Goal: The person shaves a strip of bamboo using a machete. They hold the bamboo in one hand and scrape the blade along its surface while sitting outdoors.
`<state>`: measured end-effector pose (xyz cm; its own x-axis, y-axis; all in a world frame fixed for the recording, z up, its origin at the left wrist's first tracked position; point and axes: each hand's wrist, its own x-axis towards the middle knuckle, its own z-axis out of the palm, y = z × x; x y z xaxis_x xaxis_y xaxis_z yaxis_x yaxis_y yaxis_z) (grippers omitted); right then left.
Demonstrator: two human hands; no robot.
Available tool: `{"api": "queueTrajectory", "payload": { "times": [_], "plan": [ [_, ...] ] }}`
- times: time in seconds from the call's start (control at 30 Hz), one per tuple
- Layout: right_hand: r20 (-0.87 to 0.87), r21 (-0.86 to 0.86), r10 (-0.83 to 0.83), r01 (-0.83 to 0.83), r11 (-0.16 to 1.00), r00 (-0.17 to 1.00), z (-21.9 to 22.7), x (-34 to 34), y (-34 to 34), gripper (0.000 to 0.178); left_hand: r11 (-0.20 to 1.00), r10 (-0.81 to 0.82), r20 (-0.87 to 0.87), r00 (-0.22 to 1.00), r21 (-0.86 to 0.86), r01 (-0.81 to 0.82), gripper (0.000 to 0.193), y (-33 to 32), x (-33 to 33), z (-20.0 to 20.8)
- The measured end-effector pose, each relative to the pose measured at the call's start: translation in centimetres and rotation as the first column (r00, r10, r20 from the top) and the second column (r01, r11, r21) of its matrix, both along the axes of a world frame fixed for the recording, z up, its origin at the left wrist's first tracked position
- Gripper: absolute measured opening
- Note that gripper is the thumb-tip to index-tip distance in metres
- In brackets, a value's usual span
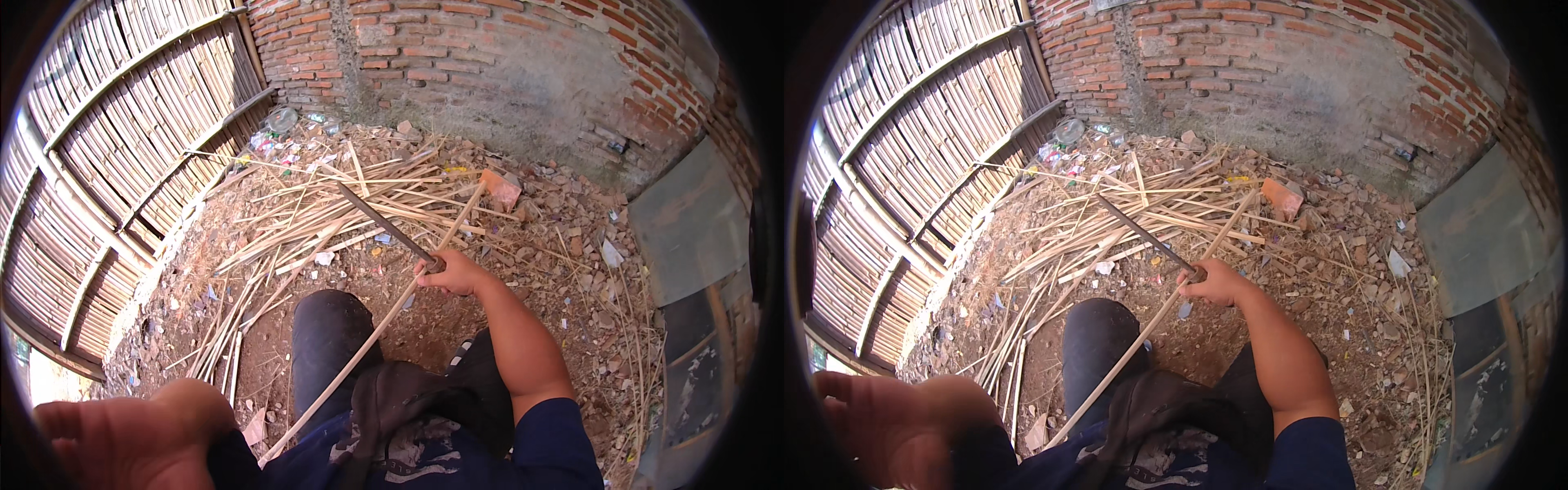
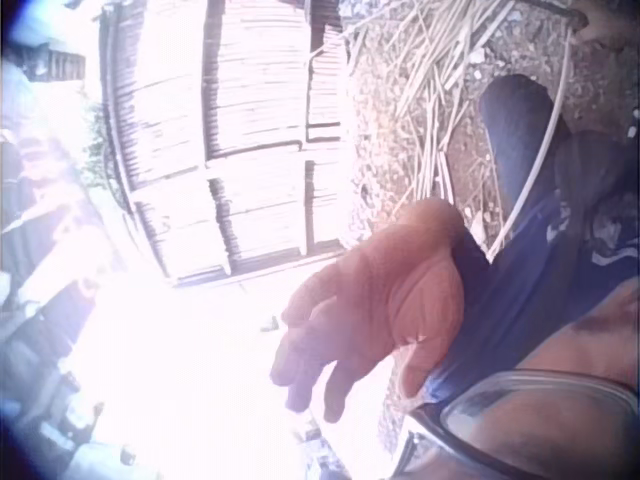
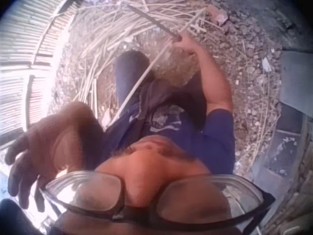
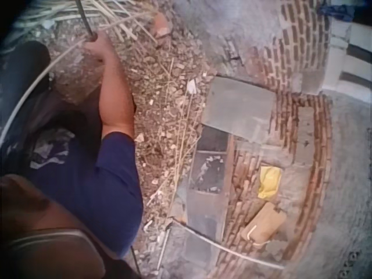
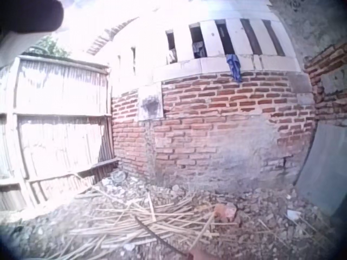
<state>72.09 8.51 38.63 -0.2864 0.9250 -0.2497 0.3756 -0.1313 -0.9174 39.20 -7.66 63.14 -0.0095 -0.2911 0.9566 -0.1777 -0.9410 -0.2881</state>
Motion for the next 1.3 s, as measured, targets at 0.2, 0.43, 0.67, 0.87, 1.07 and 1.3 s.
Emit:
{"api": "queueTrajectory", "payload": {
  "times": [0.2, 0.43, 0.67, 0.87, 1.07, 1.3],
  "plan": [
    [-0.03, 0.334, -0.116, 0.119, 0.935, 0.993, -1.6, 0.1, 0.6, 0.027, 0.319, 0.331, -0.86, 0.389, -0.287, -0.903, 0.073, 3.5, -1.1, -18.6],
    [-0.088, 0.375, -0.176, 0.196, 0.906, 0.98, -0.1, 0.2, -0.1, 0.026, 0.006, 0.002, -0.989, 0.145, -0.145, -0.989, 0.032, 2.5, -3.6, -25.2],
    [0.055, 0.508, -0.168, 0.118, 0.853, 0.984, 0.0, 0.3, -0.5, 0.033, -0.135, -0.022, -0.987, 0.16, -0.156, -0.978, 0.029, 2.2, -4.0, -25.0],
    [0.424, 0.474, -0.163, -0.065, 0.878, 0.891, 3.2, -0.8, -2.2, 0.041, -0.138, -0.085, -0.967, 0.239, -0.226, -0.964, 0.035, 2.7, -4.6, -25.5],
    [0.7, 0.258, 0.082, -0.358, 0.898, 0.709, -0.7, -3.0, -1.0, 0.031, -0.115, -0.127, -0.948, 0.291, -0.278, -0.954, 0.036, 3.8, -5.5, -25.9],
    [0.665, 0.192, -0.018, -0.147, 0.97, 0.747, -2.0, -1.6, -0.2, 0.028, -0.101, -0.13, -0.95, 0.284, -0.272, -0.957, 0.035, 3.8, -5.7, -26.0]
  ]
}}
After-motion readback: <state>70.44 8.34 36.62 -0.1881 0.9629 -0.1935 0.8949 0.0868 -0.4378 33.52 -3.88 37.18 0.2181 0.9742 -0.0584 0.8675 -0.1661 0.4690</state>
